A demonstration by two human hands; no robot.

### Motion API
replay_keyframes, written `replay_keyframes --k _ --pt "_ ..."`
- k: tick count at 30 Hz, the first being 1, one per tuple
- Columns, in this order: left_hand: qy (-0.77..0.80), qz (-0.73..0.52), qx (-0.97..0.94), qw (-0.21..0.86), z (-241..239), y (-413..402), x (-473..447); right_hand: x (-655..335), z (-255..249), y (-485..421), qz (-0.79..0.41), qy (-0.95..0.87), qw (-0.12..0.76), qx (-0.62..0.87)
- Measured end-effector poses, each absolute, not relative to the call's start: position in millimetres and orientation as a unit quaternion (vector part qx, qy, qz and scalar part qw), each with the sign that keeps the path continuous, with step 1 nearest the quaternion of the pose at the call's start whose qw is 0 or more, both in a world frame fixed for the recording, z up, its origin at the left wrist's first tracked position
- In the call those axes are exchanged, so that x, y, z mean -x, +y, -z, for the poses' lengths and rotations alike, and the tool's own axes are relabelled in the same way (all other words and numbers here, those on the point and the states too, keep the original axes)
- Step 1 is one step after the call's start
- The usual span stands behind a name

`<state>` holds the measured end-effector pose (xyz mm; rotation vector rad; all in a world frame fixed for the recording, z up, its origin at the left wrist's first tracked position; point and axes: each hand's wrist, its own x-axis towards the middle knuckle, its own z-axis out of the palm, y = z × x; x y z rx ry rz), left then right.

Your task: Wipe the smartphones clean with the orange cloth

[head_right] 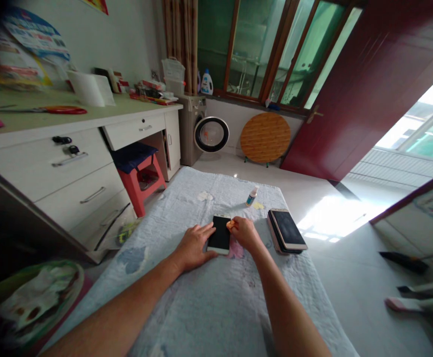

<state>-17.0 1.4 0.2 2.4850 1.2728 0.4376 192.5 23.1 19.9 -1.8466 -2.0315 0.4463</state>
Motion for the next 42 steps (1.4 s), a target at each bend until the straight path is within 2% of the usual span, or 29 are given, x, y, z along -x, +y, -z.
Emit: replay_keyframes --k 10,20,24,26,32,42 --pt "0.457 -0.167 -0.861 0.150 -1 -1 15 -182 -31 -30 -0.220 -0.717 0.164 0.641" --pt "0.456 -0.174 -0.860 0.151 4 1 14 -179 -52 -45 -0.223 -0.770 0.133 0.583" --pt "0.462 -0.187 -0.851 0.165 6 2 14 -169 -50 -41 -0.175 -0.786 0.212 0.554" --pt "0.466 -0.198 -0.845 0.170 6 3 14 -164 -40 -38 -0.163 -0.798 0.217 0.538" --pt "0.453 -0.196 -0.852 0.174 2 4 18 -170 -14 -15 -0.136 -0.796 0.193 0.557" --pt "0.427 -0.194 -0.868 0.165 0 7 20 -169 -17 50 -0.044 -0.764 0.114 0.634"
